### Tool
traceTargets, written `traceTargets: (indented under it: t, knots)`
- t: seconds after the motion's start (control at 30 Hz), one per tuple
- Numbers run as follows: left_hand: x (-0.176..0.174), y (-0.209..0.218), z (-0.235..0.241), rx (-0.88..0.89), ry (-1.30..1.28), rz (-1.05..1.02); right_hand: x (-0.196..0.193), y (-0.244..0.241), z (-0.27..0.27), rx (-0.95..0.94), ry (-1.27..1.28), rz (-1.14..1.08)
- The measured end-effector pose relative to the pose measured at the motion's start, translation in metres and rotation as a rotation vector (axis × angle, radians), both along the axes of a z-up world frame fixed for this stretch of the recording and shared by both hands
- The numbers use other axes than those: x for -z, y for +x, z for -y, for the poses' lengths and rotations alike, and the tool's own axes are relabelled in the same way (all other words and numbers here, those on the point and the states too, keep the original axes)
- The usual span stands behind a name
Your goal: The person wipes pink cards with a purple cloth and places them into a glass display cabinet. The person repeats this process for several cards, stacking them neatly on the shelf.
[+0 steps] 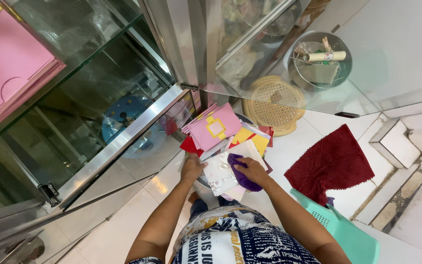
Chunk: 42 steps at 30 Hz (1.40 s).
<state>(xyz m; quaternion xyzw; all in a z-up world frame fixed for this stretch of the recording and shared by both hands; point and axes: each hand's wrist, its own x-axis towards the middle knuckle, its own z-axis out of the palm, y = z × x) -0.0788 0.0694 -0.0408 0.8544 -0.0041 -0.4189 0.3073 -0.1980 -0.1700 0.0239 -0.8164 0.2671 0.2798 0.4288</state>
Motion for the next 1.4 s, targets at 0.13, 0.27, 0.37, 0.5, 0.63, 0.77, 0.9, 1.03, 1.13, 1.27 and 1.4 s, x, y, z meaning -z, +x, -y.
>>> traceTargets:
  t: [0.13, 0.27, 0.37, 0.5, 0.63, 0.77, 0.9, 1.03, 1.13, 1.27, 1.4]
  knots:
    - [-0.067, 0.032, 0.019, -0.089, -0.055, 0.261, 0.007, -0.003, 0.002, 0.025, 0.004, -0.011]
    - [-0.071, 0.045, 0.040, 0.144, -0.007, 0.527, 0.009, -0.004, 0.003, 0.025, 0.021, -0.014]
    - [-0.062, 0.048, 0.048, 0.414, 0.099, 0.613, 0.013, -0.004, 0.003, 0.035, 0.024, -0.030]
    - [-0.042, 0.048, 0.055, 0.573, 0.214, 0.618, 0.018, -0.008, 0.003, 0.081, 0.035, -0.037]
    - [-0.044, 0.046, 0.061, 0.555, 0.233, 0.666, 0.011, -0.005, 0.001, 0.076, 0.032, -0.042]
    - [-0.051, 0.050, 0.065, 0.489, 0.191, 0.597, -0.019, 0.004, -0.006, 0.223, 0.115, -0.047]
    - [-0.044, 0.057, 0.061, 0.346, 0.104, 0.312, -0.092, 0.024, -0.016, 0.583, 0.239, 0.023]
    - [-0.065, 0.053, 0.047, 0.323, 0.062, 0.244, -0.092, 0.033, 0.003, 0.900, 0.322, 0.135]
    - [-0.077, 0.049, 0.038, 0.308, -0.027, 0.209, -0.039, 0.038, 0.033, 1.011, 0.348, 0.156]
    - [-0.080, 0.039, 0.027, 0.451, -0.157, 0.331, -0.032, 0.048, 0.045, 1.033, 0.417, 0.193]
    - [-0.082, 0.037, 0.019, 0.643, -0.133, 0.589, -0.045, 0.052, 0.047, 0.821, 0.594, 0.138]
